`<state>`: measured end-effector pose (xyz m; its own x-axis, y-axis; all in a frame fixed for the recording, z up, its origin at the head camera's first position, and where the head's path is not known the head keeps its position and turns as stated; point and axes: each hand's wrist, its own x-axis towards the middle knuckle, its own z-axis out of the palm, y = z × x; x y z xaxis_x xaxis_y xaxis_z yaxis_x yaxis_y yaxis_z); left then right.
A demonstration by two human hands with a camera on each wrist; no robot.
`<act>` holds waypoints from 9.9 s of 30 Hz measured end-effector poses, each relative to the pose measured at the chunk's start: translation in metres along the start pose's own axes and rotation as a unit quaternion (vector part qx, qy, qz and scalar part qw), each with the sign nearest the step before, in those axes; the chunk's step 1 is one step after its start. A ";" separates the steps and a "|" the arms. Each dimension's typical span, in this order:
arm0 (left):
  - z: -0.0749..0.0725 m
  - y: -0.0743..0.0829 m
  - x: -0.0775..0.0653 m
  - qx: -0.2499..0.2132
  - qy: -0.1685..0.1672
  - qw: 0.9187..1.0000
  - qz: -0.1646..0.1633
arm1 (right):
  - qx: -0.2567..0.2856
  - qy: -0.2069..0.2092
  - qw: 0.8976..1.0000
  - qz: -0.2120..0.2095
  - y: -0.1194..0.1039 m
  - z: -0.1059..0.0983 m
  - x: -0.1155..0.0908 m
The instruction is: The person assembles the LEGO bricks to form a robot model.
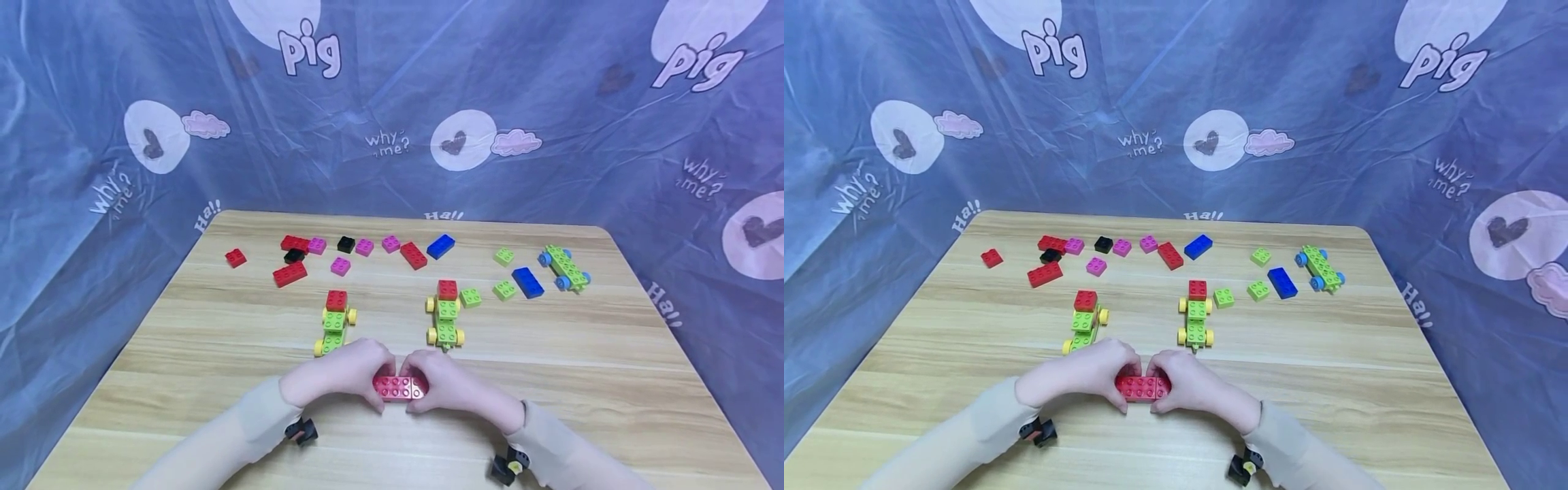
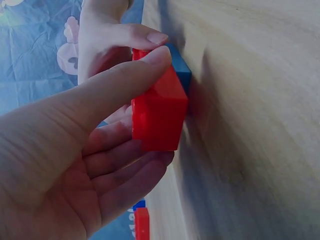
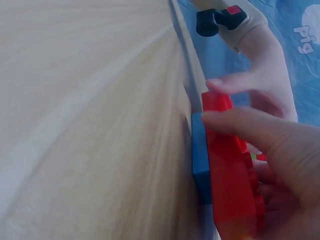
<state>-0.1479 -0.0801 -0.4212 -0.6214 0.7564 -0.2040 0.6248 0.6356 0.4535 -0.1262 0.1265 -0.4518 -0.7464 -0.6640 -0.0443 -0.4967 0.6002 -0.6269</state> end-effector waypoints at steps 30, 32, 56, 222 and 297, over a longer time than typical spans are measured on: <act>-0.066 -0.031 0.002 -0.022 0.092 0.995 0.033 | -0.012 0.090 0.996 -0.016 -0.018 -0.055 0.050; -0.073 -0.035 0.002 -0.017 0.100 0.994 0.037 | -0.019 0.094 0.995 -0.015 -0.020 -0.059 0.056; -0.118 -0.086 0.004 -0.081 0.167 0.983 0.000 | -0.068 0.145 0.986 -0.040 -0.027 -0.086 0.125; -0.041 -0.138 0.004 -0.277 0.177 0.944 -0.005 | -0.083 0.031 0.993 -0.077 -0.043 -0.074 0.150; -0.062 -0.113 -0.007 -0.232 0.228 0.945 -0.019 | -0.014 0.143 0.987 -0.079 -0.009 -0.095 0.120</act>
<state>-0.2433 -0.1663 -0.4175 -0.8446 0.5220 0.1191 0.3889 0.4452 0.8066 -0.2532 0.0840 -0.3770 -0.7510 -0.6002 0.2753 -0.6259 0.5141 -0.5865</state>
